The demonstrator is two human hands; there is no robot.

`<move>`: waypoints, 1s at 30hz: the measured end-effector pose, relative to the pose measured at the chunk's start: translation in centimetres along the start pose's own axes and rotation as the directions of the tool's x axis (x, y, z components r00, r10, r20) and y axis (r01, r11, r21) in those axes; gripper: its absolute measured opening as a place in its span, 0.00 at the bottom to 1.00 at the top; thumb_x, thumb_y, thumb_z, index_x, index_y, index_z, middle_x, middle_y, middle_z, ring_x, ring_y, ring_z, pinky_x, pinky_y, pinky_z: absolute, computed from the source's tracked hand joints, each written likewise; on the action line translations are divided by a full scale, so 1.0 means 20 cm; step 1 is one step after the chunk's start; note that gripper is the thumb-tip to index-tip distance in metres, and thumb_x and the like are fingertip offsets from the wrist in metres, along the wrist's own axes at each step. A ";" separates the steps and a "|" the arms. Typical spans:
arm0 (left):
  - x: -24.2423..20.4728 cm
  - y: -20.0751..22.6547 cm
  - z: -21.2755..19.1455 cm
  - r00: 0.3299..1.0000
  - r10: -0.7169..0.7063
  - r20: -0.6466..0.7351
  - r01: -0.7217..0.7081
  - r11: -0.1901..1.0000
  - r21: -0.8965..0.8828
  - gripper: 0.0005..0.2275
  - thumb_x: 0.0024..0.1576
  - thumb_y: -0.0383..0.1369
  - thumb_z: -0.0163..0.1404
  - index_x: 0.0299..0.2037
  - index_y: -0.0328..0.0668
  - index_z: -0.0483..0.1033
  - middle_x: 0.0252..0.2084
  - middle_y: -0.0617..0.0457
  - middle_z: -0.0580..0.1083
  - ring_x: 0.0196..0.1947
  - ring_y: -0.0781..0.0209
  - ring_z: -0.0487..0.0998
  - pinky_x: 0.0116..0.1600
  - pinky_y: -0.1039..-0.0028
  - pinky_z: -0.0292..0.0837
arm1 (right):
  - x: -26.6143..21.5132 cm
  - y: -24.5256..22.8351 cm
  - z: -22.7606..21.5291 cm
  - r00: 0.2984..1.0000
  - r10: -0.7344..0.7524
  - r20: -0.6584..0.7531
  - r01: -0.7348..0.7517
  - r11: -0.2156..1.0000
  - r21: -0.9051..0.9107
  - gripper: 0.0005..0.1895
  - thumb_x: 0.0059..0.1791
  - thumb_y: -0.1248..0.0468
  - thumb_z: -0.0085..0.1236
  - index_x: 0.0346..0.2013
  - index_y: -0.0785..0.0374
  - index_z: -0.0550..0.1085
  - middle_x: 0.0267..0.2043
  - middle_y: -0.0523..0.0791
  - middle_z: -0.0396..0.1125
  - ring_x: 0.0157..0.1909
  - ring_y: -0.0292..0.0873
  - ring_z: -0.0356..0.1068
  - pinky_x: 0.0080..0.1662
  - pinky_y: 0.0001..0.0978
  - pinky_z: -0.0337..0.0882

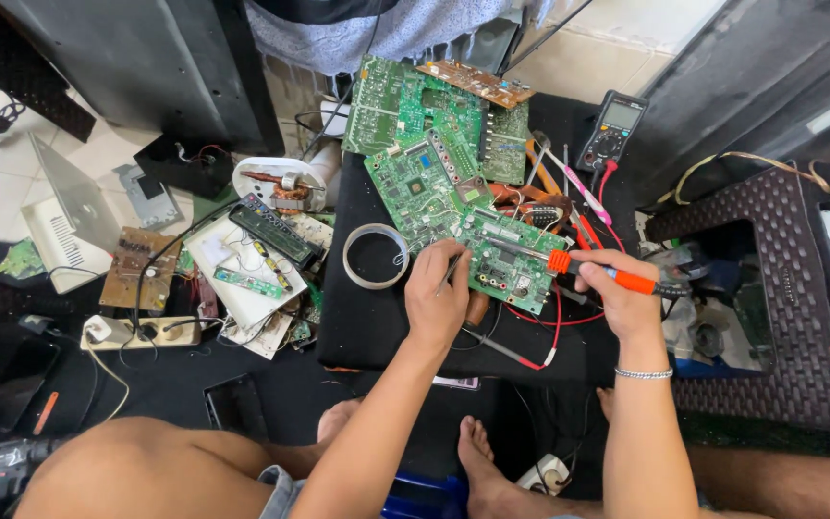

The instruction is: Soldering components on a circuit board using a soldering iron

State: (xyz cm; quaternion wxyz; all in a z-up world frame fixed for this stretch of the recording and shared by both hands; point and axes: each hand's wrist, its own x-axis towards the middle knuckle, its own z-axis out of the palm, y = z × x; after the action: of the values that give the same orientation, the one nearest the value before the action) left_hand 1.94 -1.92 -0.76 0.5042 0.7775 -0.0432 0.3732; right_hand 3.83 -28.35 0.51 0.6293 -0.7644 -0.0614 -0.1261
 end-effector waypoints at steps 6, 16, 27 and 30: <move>-0.01 -0.04 0.02 0.994 -0.053 -0.092 0.039 0.989 -0.141 0.05 0.61 0.33 0.54 0.37 0.41 0.73 0.37 0.52 0.75 0.42 0.48 0.81 0.45 0.64 0.78 | 0.01 0.01 0.00 1.000 0.011 0.004 -0.011 0.999 0.031 0.11 0.45 0.70 0.63 0.41 0.70 0.81 0.18 0.53 0.69 0.24 0.40 0.73 0.35 0.30 0.75; 0.04 0.10 -0.16 0.972 -0.230 0.040 0.234 0.964 -0.127 0.07 0.66 0.29 0.38 0.39 0.39 0.69 0.31 0.41 0.72 0.36 0.33 0.77 0.42 0.54 0.73 | 0.03 0.08 -0.01 0.999 -0.037 0.008 0.036 0.996 0.075 0.11 0.46 0.69 0.61 0.41 0.71 0.81 0.17 0.54 0.66 0.23 0.42 0.71 0.34 0.31 0.74; 0.03 0.12 -0.18 0.675 -0.628 0.388 0.456 0.768 0.450 0.16 0.60 0.47 0.48 0.47 0.44 0.68 0.40 0.39 0.80 0.40 0.30 0.81 0.47 0.46 0.75 | 0.02 0.11 0.02 0.999 -0.026 -0.039 0.031 0.991 0.128 0.10 0.48 0.69 0.56 0.40 0.73 0.80 0.14 0.55 0.63 0.19 0.44 0.67 0.31 0.28 0.69; 0.02 0.08 -0.15 0.674 -0.635 0.378 0.445 0.757 0.478 0.16 0.59 0.48 0.49 0.46 0.45 0.69 0.38 0.41 0.80 0.39 0.31 0.81 0.46 0.46 0.75 | 0.02 0.12 0.03 0.998 -0.008 -0.058 0.016 0.990 0.139 0.10 0.49 0.69 0.56 0.40 0.72 0.79 0.15 0.55 0.63 0.19 0.43 0.67 0.31 0.28 0.69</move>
State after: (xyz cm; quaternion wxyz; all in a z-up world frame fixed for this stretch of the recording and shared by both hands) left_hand -0.18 -0.10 1.28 0.4167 0.9003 0.1246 -0.0186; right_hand 4.81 -28.18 -1.73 0.6818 -0.7144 -0.0565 -0.1470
